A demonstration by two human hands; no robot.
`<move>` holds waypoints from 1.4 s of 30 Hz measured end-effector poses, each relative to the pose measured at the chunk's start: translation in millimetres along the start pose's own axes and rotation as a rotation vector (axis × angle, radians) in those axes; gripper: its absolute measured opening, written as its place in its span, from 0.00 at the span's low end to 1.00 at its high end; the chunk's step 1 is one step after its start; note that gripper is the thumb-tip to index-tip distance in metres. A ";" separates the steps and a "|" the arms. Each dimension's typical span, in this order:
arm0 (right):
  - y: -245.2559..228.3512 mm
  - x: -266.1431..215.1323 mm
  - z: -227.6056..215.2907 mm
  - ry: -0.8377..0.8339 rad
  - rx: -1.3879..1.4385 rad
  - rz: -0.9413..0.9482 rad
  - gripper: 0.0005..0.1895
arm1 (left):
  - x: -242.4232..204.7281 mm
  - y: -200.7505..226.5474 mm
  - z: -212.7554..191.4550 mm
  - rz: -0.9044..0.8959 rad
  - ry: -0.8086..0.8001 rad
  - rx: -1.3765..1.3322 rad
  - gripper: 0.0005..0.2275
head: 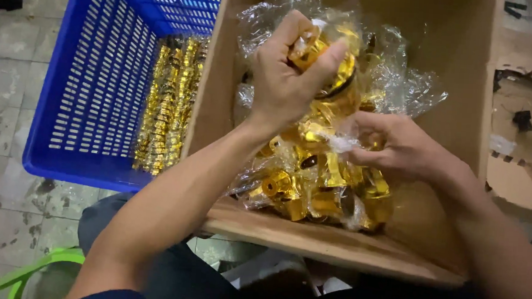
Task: Unwrapping small gold-colored items from plastic packaging and organizing them into a cardboard box.
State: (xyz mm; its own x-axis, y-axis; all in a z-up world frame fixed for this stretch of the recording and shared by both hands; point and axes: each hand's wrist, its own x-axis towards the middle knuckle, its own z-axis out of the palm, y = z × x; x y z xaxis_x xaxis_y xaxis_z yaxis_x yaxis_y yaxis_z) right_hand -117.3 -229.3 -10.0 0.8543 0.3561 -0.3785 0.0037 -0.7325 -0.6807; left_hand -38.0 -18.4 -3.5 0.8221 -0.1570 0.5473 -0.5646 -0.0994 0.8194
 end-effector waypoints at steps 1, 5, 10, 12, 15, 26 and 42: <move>-1.7 0.4 -2.0 -0.056 0.111 -0.014 0.11 | 0.8 -1.1 0.2 -0.005 0.030 -0.043 0.13; -10.6 0.6 -5.2 -0.155 -0.004 0.137 0.05 | 1.3 13.6 -2.9 -0.037 0.114 -0.087 0.12; -15.5 -4.9 5.6 -0.377 -0.584 0.327 0.10 | 38.6 -23.5 -46.5 -0.249 0.462 -0.415 0.17; -9.6 -8.7 -0.4 -0.350 -0.550 0.346 0.12 | 34.4 -27.0 -38.9 -0.128 0.546 -0.423 0.14; 4.1 -4.9 -7.1 -0.106 -0.003 0.089 0.10 | 19.0 -13.2 -21.1 -0.221 0.165 -0.102 0.15; 11.0 -14.8 -4.9 0.736 -0.040 -0.591 0.05 | 15.8 19.5 -20.5 -0.430 -0.004 -0.376 0.18; 35.8 -13.9 -1.6 1.096 0.021 -0.630 0.13 | 15.8 12.1 -23.2 -0.340 0.051 -0.037 0.22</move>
State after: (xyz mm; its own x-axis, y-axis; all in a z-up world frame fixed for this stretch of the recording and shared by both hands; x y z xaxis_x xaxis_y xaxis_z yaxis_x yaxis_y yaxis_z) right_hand -128.2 -261.4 -28.1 0.6885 -0.0347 0.7244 0.5662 -0.5985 -0.5668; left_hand -30.2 0.7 19.0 0.9658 -0.0717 0.2491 -0.2555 -0.1015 0.9615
